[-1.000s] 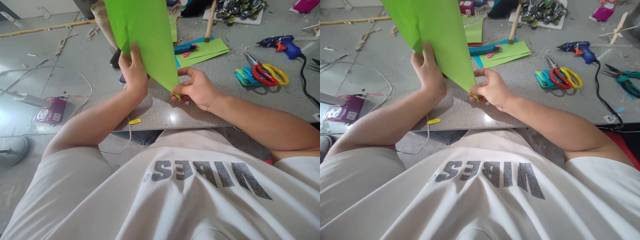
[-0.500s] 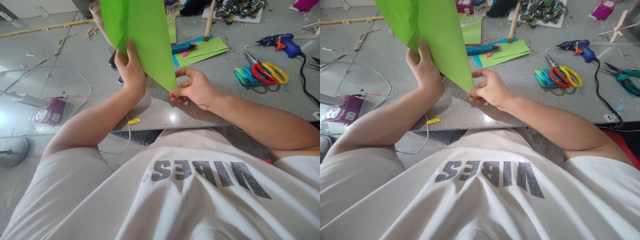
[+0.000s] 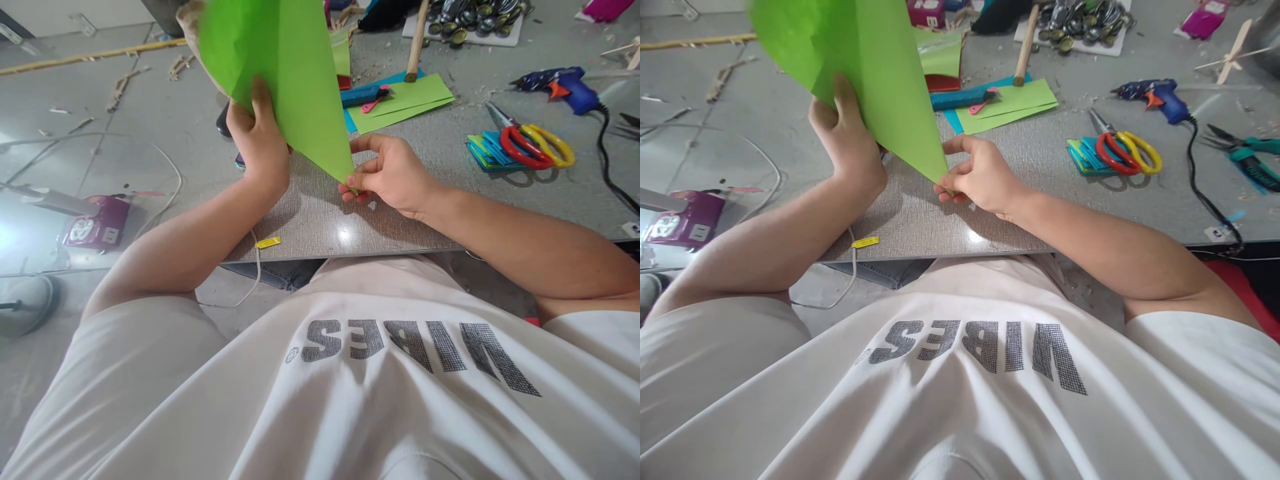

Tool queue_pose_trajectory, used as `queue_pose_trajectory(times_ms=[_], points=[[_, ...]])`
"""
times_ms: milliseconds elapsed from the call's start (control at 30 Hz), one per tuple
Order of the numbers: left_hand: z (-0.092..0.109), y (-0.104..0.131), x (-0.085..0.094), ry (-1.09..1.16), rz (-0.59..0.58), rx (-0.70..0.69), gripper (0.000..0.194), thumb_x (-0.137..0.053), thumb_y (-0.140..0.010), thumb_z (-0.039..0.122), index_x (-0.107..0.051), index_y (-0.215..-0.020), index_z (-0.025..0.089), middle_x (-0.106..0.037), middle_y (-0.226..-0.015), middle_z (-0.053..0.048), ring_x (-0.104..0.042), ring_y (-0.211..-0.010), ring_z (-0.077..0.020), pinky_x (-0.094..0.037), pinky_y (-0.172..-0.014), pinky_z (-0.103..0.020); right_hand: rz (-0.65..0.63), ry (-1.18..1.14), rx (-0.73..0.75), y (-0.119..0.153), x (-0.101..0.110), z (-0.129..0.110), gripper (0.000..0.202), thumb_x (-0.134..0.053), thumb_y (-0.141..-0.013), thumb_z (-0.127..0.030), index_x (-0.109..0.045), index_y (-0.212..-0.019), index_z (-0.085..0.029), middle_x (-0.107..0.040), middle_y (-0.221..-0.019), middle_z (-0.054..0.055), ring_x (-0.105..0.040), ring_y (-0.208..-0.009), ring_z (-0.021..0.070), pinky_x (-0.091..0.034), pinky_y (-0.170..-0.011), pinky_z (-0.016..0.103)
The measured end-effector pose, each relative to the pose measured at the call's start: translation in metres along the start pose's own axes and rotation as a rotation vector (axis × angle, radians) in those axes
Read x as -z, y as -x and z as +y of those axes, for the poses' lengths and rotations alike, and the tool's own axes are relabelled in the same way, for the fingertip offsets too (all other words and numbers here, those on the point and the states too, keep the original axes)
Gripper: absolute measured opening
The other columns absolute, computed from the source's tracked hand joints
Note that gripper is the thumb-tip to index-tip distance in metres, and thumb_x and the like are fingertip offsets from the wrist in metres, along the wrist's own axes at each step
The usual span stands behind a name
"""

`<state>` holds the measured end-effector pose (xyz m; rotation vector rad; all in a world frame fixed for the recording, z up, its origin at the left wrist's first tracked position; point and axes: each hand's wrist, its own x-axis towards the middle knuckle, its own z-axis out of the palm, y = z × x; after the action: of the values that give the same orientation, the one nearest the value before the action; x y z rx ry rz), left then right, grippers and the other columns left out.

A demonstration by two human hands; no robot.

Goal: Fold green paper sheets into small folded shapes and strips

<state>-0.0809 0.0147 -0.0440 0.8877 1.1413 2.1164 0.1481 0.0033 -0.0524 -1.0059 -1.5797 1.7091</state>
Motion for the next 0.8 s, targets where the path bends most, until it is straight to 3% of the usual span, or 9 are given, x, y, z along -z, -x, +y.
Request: queue_pose_trajectory(times_ms=[167, 300, 433, 667, 800], points=[[0.002, 0.0, 0.001, -0.021, 0.022, 0.007, 0.042, -0.057, -0.13, 0.007, -0.069, -0.093, 0.023, -0.078, -0.095, -0.002, -0.075, -0.092, -0.017, -0.062, -0.085, -0.032, -0.004, 0.011, 0.01, 0.0, -0.001, -0.001, 0.054, -0.111, -0.096, -0.016, -0.072, -0.131, -0.028, -0.088, -0.087, -0.001, -0.092, -0.086, 0.0256, -0.081, -0.073, 0.035], [-0.003, -0.002, 0.005, -0.022, -0.032, -0.057, 0.046, -0.056, -0.13, 0.005, -0.073, -0.093, 0.025, -0.08, -0.096, -0.003, -0.075, -0.095, -0.0194, -0.061, -0.088, -0.035, -0.01, 0.017, -0.037, 0.003, -0.005, -0.007, 0.033, -0.097, -0.103, -0.001, -0.077, -0.116, -0.024, -0.087, -0.083, 0.0, -0.092, -0.086, 0.0223, -0.075, -0.07, 0.026], [-0.007, -0.006, 0.008, -0.074, -0.013, -0.115, 0.05, -0.061, -0.131, 0.018, -0.072, -0.085, 0.034, -0.079, -0.093, -0.003, -0.074, -0.097, -0.0257, -0.06, -0.089, -0.04, -0.018, 0.044, -0.058, 0.004, -0.007, -0.01, 0.025, -0.091, -0.106, 0.001, -0.08, -0.104, -0.022, -0.087, -0.082, 0.002, -0.091, -0.081, 0.0203, -0.071, -0.066, 0.024], [0.003, -0.003, 0.006, -0.017, -0.042, -0.018, 0.045, -0.059, -0.127, 0.01, -0.078, -0.09, 0.029, -0.085, -0.104, -0.004, -0.078, -0.114, -0.0259, -0.063, -0.104, -0.039, -0.047, 0.057, -0.034, 0.003, -0.001, -0.005, 0.026, -0.102, -0.101, -0.012, -0.082, -0.111, -0.024, -0.089, -0.083, 0.003, -0.091, -0.084, 0.0243, -0.075, -0.068, 0.03], [0.001, -0.004, 0.007, -0.028, -0.016, -0.045, 0.044, -0.06, -0.128, 0.014, -0.077, -0.091, 0.029, -0.084, -0.104, -0.004, -0.079, -0.111, -0.0257, -0.064, -0.101, -0.039, -0.055, 0.072, -0.059, 0.003, 0.0, -0.005, 0.029, -0.104, -0.099, -0.012, -0.082, -0.115, -0.022, -0.091, -0.087, 0.005, -0.092, -0.083, 0.0265, -0.077, -0.072, 0.034]])
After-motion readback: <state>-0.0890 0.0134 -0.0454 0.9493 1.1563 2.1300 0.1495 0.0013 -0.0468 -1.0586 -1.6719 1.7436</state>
